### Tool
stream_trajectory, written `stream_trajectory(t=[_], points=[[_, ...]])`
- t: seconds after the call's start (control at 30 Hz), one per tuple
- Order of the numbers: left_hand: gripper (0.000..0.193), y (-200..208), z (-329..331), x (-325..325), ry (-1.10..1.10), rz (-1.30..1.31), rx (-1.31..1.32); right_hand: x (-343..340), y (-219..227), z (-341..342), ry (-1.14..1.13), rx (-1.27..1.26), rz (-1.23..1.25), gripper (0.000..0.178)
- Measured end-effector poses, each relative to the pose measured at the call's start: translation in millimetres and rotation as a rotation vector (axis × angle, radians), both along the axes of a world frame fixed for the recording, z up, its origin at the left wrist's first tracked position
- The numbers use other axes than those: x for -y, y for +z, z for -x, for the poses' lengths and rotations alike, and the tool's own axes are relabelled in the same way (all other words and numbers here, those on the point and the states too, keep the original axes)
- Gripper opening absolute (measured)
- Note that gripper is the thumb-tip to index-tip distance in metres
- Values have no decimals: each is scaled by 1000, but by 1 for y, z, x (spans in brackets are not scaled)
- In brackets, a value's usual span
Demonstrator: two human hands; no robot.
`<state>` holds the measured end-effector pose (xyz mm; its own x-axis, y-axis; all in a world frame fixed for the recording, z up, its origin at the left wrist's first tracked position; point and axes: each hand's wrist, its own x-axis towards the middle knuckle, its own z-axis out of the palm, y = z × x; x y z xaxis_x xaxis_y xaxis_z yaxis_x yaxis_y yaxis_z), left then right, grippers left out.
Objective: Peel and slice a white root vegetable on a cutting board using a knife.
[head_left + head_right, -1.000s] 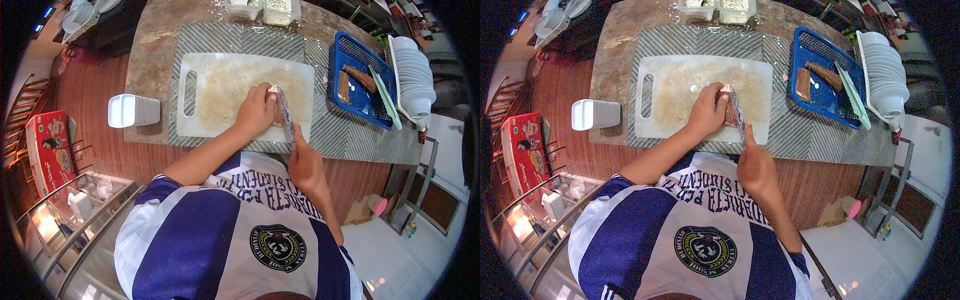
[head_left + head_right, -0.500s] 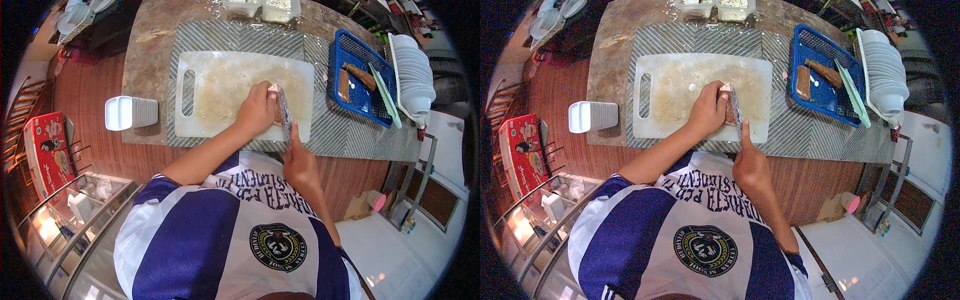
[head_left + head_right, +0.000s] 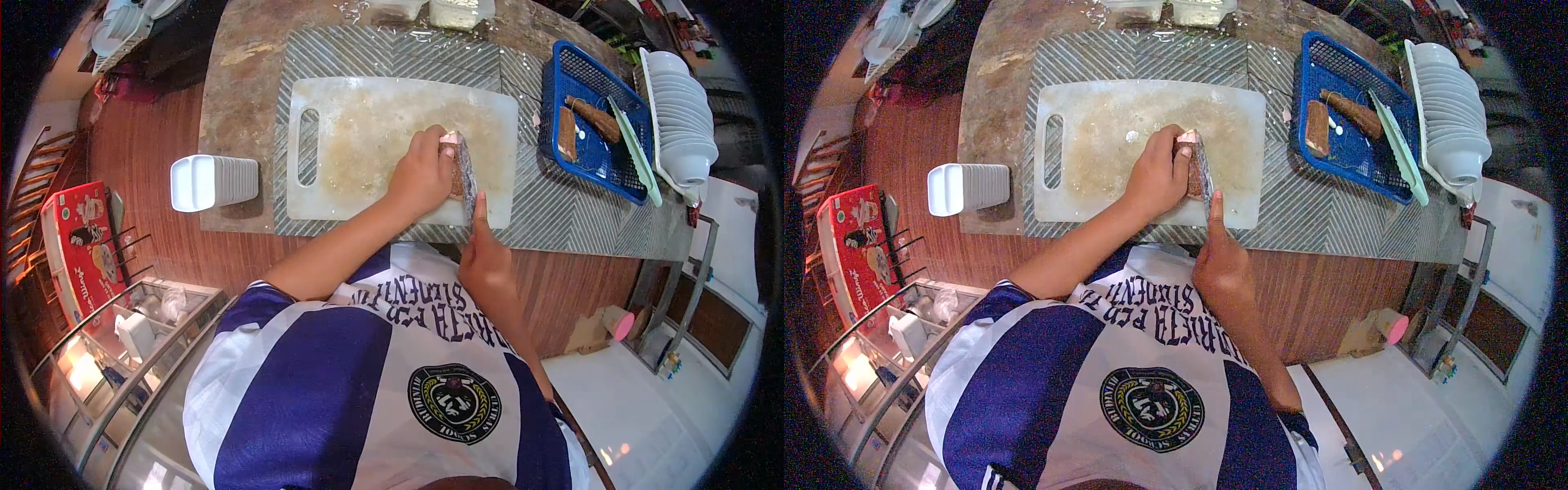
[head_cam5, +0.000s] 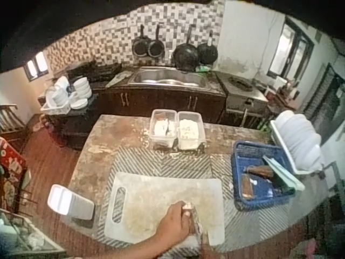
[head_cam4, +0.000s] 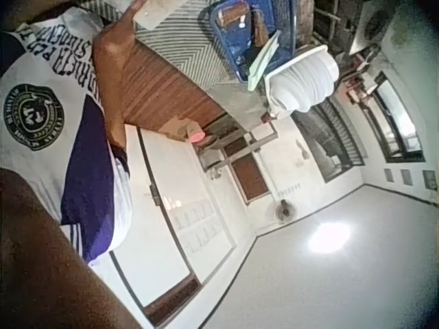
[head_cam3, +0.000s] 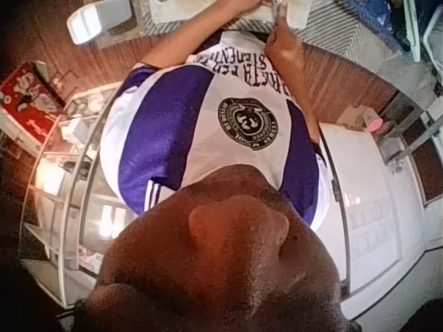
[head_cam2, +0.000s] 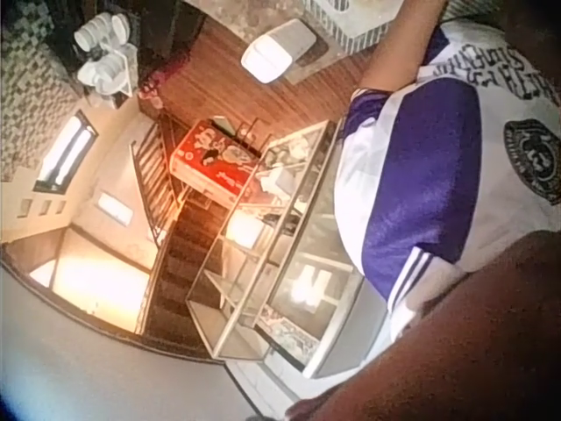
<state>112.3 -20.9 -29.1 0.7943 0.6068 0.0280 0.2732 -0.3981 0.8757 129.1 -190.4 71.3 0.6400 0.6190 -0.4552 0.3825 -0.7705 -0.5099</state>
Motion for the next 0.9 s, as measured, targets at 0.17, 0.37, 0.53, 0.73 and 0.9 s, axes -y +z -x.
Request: stream_trajectory(t=[0.17, 0.37, 0.53, 0.73, 0.9], points=[[32, -4, 0, 0, 0, -11, 0, -5, 2, 0, -4, -54, 97, 82], [31, -1, 1, 0, 9, 5, -7, -1, -4, 0, -86, -53, 44, 79], [29, 1, 1, 2, 28, -11, 23, 8, -6, -8, -135, -89, -175, 69], [28, 1, 0, 5, 45, -13, 17, 10, -12, -10, -178, -183, -209, 70], [28, 0, -1, 8, 60, -37, 10, 1, -10, 3, -106, -13, -59, 65]])
